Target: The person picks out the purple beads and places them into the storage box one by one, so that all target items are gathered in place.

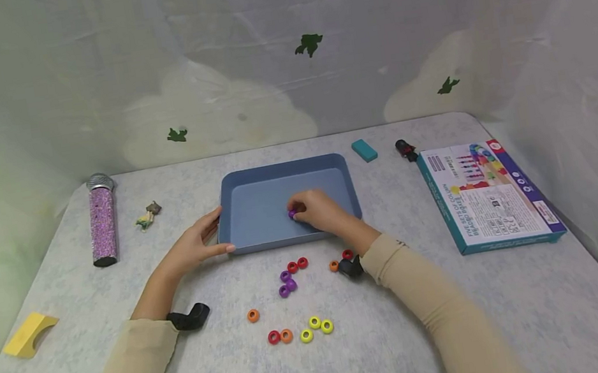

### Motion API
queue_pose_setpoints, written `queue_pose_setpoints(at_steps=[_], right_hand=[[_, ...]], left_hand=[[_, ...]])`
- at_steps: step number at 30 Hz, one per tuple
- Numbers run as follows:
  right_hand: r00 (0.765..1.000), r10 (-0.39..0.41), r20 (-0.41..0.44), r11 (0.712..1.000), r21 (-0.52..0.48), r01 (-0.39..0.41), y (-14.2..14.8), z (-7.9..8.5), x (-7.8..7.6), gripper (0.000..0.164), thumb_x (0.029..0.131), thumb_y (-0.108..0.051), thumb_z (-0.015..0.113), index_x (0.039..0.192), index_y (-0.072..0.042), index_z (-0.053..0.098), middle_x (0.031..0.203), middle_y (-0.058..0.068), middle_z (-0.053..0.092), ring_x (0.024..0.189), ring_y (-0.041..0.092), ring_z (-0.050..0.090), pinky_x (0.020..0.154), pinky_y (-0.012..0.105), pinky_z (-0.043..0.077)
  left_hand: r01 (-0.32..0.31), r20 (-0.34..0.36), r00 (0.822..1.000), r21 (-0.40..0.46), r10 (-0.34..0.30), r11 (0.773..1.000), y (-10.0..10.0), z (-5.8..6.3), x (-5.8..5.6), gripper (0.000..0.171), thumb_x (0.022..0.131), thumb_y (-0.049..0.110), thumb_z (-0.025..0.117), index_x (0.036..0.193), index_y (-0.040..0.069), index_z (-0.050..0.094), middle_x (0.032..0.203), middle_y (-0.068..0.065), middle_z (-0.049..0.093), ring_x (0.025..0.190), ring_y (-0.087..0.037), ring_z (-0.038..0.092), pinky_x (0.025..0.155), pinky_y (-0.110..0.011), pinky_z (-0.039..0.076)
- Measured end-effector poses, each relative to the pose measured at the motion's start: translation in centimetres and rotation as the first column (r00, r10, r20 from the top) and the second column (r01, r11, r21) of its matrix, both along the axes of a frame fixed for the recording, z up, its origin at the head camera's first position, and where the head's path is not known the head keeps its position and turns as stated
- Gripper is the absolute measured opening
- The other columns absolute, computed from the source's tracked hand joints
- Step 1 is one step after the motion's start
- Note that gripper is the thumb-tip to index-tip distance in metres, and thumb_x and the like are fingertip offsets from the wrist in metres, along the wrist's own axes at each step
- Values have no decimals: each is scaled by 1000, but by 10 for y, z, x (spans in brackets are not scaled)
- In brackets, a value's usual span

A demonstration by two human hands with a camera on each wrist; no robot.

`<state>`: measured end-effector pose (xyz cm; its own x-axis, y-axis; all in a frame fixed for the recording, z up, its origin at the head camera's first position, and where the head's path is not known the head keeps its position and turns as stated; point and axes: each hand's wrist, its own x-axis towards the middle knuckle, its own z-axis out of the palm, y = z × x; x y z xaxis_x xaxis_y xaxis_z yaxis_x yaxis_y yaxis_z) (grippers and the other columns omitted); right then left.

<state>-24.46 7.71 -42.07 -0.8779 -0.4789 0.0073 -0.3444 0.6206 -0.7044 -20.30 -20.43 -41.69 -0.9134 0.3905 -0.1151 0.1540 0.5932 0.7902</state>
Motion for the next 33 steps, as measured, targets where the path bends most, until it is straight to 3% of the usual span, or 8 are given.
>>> queue_pose_setpoints(at_steps=[5, 9, 14, 17, 21, 25, 30, 33], right_hand=[[1000, 6, 5, 1000, 18, -6, -1, 2, 2, 24, 76, -15, 59, 100, -10, 57, 94, -2, 56, 87, 9, 50, 73, 24, 44], [998, 37, -54, 999, -16, -38, 0, 10, 12, 33, 77, -20, 59, 107, -10, 53, 104, -2, 52, 94, 9, 46, 80, 26, 41], [974, 131, -184, 977, -144, -159, 3, 23, 37, 36, 76, -27, 59, 107, -11, 52, 104, 3, 52, 92, 17, 48, 78, 33, 43], [960, 183, -210, 952, -208, -227, 5, 24, 55, 36, 75, -27, 59, 106, -10, 52, 102, 5, 53, 91, 20, 49, 76, 36, 43], [956, 252, -150, 929, -241, -282, 7, 19, 77, 36, 75, -24, 60, 105, -7, 52, 101, 6, 52, 90, 21, 49, 77, 34, 43], [944, 320, -76, 922, -205, -329, 8, 9, 92, 33, 75, -22, 60, 104, -7, 53, 98, 4, 53, 88, 17, 50, 76, 29, 44], [924, 379, -38, 911, -161, -380, 6, -5, 101, 25, 76, -17, 61, 99, -10, 56, 96, -4, 54, 86, 9, 50, 74, 21, 44], [917, 396, -59, 907, -129, -400, 5, -12, 103, 21, 76, -15, 60, 97, -14, 58, 95, -9, 53, 86, 5, 49, 74, 17, 44]], left_hand=[[2, -1, 1000, 0, -2, 1000, 0, -1, 0, 96, 62, 46, 65, 134, 17, 10, 136, -3, 10, 121, -19, 17, 97, -32, 23], [6, -2, 1000, 6, -6, 1000, 0, -1, 0, 95, 62, 45, 65, 134, 17, 10, 136, -3, 10, 121, -19, 17, 97, -32, 23], [6, -3, 1000, 13, -6, 1000, 0, 0, 1, 95, 62, 44, 66, 134, 17, 10, 136, -3, 10, 121, -19, 17, 97, -31, 24], [6, -3, 1000, 14, -6, 1000, 0, 1, 2, 95, 62, 44, 66, 134, 18, 10, 136, -3, 10, 121, -19, 17, 97, -31, 24], [3, 5, 1000, 17, -3, 1000, 1, 1, 2, 95, 62, 44, 66, 134, 18, 10, 136, -2, 9, 121, -19, 16, 97, -31, 24], [-1, 9, 1000, 19, 0, 1000, 1, 1, 2, 95, 62, 45, 66, 134, 19, 10, 136, -1, 9, 121, -19, 17, 97, -32, 25], [-1, 8, 1000, 19, 0, 1000, 1, 1, 2, 95, 62, 44, 66, 134, 17, 10, 136, -2, 10, 121, -20, 16, 97, -32, 25], [-4, 11, 1000, 10, 4, 1000, 1, 1, 2, 96, 62, 45, 66, 134, 17, 10, 136, -2, 9, 121, -20, 16, 97, -32, 25]])
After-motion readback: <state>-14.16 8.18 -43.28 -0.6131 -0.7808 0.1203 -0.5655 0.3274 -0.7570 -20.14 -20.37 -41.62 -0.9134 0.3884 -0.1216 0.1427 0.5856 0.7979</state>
